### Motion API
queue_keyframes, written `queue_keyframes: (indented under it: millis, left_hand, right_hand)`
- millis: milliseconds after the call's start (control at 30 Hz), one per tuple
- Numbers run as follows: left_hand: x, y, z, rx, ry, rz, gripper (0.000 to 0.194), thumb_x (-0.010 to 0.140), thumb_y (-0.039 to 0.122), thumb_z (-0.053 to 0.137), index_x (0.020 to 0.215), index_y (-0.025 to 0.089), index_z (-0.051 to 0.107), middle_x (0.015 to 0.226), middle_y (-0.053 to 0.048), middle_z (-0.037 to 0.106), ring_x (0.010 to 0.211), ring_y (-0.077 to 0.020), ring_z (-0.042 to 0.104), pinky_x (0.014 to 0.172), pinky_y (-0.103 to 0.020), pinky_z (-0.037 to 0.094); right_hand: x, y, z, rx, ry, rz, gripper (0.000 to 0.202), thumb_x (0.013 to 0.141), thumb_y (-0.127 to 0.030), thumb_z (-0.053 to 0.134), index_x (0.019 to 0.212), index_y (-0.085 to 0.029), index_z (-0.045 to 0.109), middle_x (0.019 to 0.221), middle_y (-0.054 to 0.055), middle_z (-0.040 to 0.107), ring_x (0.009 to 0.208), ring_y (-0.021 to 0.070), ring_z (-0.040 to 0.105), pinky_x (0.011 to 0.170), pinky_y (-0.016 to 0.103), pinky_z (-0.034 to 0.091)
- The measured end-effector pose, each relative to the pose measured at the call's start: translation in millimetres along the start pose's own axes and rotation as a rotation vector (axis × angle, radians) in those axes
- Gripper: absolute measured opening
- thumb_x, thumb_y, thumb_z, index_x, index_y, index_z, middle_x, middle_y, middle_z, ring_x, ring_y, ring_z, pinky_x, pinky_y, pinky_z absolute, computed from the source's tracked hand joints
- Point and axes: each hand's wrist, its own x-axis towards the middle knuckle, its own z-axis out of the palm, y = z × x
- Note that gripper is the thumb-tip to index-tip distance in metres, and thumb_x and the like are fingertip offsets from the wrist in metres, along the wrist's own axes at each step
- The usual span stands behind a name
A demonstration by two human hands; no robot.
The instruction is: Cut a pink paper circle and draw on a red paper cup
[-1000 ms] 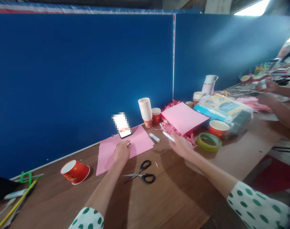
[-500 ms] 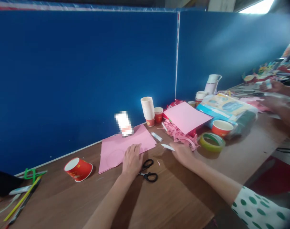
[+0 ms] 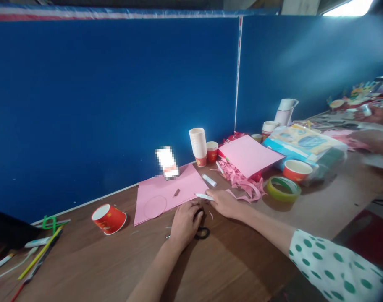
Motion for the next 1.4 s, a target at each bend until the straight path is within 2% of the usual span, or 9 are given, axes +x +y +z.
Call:
queue_keyframes:
  millis: [200,400,567,667,833,1033,1200,1333,1400]
  left_hand:
    - [-9,-6,-4.8,-0.047,0.008,0.007,0.023,0.086,0.025,0.044,0.088,0.022,0.067,0.106,-0.005,0.064,0.106,-0.0196,0.054,0.093,-0.036,0.042]
    - [-17,-1,-16.3,-0.054,-0.05,-0.058,0.017,0.082,0.019,0.048,0.077,0.021,0.064,0.099,-0.003,0.066,0.099,-0.0178,0.057,0.088,-0.033,0.044]
    - [-15,13,-4.9,0.053,0.019,-0.058,0.02,0.083,0.022,0.047,0.097,0.022,0.061,0.104,-0.006,0.062,0.1,-0.0211,0.054,0.089,-0.039,0.043]
    - [-14,12,4.5,0.088,0.039,-0.059,0.029,0.084,0.026,0.046,0.111,0.02,0.054,0.111,-0.008,0.058,0.103,-0.023,0.052,0.09,-0.041,0.042]
    - [-14,6,8.6,0.089,0.042,-0.071,0.035,0.086,0.031,0.043,0.117,0.018,0.05,0.117,-0.009,0.056,0.107,-0.0235,0.05,0.092,-0.042,0.041]
    - [-12,13,1.9,0.111,-0.001,-0.054,0.037,0.087,0.036,0.042,0.12,0.024,0.05,0.125,-0.005,0.054,0.112,-0.024,0.047,0.093,-0.044,0.039]
    - [-11,12,2.5,0.102,0.008,-0.043,0.031,0.087,0.035,0.043,0.111,0.024,0.058,0.119,-0.004,0.059,0.111,-0.0224,0.048,0.094,-0.043,0.039]
    - [-13,9,5.3,0.111,0.025,-0.02,0.03,0.086,0.034,0.045,0.11,0.024,0.058,0.118,-0.004,0.06,0.11,-0.0223,0.05,0.094,-0.043,0.04]
    - [-14,7,7.0,0.109,0.032,-0.009,0.029,0.086,0.032,0.044,0.109,0.023,0.058,0.118,-0.004,0.06,0.111,-0.0226,0.05,0.095,-0.043,0.04]
  right_hand:
    - [-2,-4,8,0.056,0.036,0.033,0.015,0.083,-0.015,0.044,0.095,-0.018,0.053,0.079,0.005,0.065,0.073,0.018,0.058,0.057,0.024,0.026]
    - [-6,1,9,0.182,0.06,-0.004,0.018,0.081,-0.014,0.046,0.095,-0.019,0.056,0.083,0.003,0.066,0.077,0.0173,0.059,0.064,0.023,0.032]
    - [-3,3,13,0.272,0.099,-0.001,0.016,0.086,-0.017,0.042,0.094,-0.019,0.056,0.082,0.002,0.065,0.076,0.0161,0.059,0.067,0.023,0.037]
    - [-2,4,15,0.42,0.218,0.003,0.014,0.089,-0.029,0.042,0.094,-0.019,0.052,0.083,0.001,0.063,0.073,0.015,0.057,0.067,0.024,0.039]
    - [0,7,17,0.677,0.398,0.058,0.035,0.094,-0.037,0.027,0.071,-0.02,0.048,0.057,-0.003,0.048,0.057,0.0128,0.048,0.062,0.025,0.039]
    - [4,8,22,0.783,0.476,0.133,0.028,0.091,-0.027,0.03,0.115,-0.017,0.04,0.06,-0.004,0.049,0.056,0.0135,0.048,0.058,0.026,0.04]
    - [7,12,18,0.922,0.554,0.201,0.029,0.087,-0.036,0.039,0.111,-0.019,0.042,0.06,-0.005,0.049,0.05,0.0121,0.046,0.05,0.024,0.039]
    - [8,32,0,0.678,0.68,0.296,0.034,0.085,-0.046,0.043,0.102,-0.017,0.052,0.077,0.003,0.06,0.064,0.0161,0.054,0.056,0.027,0.043]
    - [7,45,-11,0.441,0.616,0.383,0.039,0.089,-0.047,0.032,0.097,-0.017,0.056,0.078,0.005,0.063,0.069,0.0177,0.057,0.06,0.027,0.044]
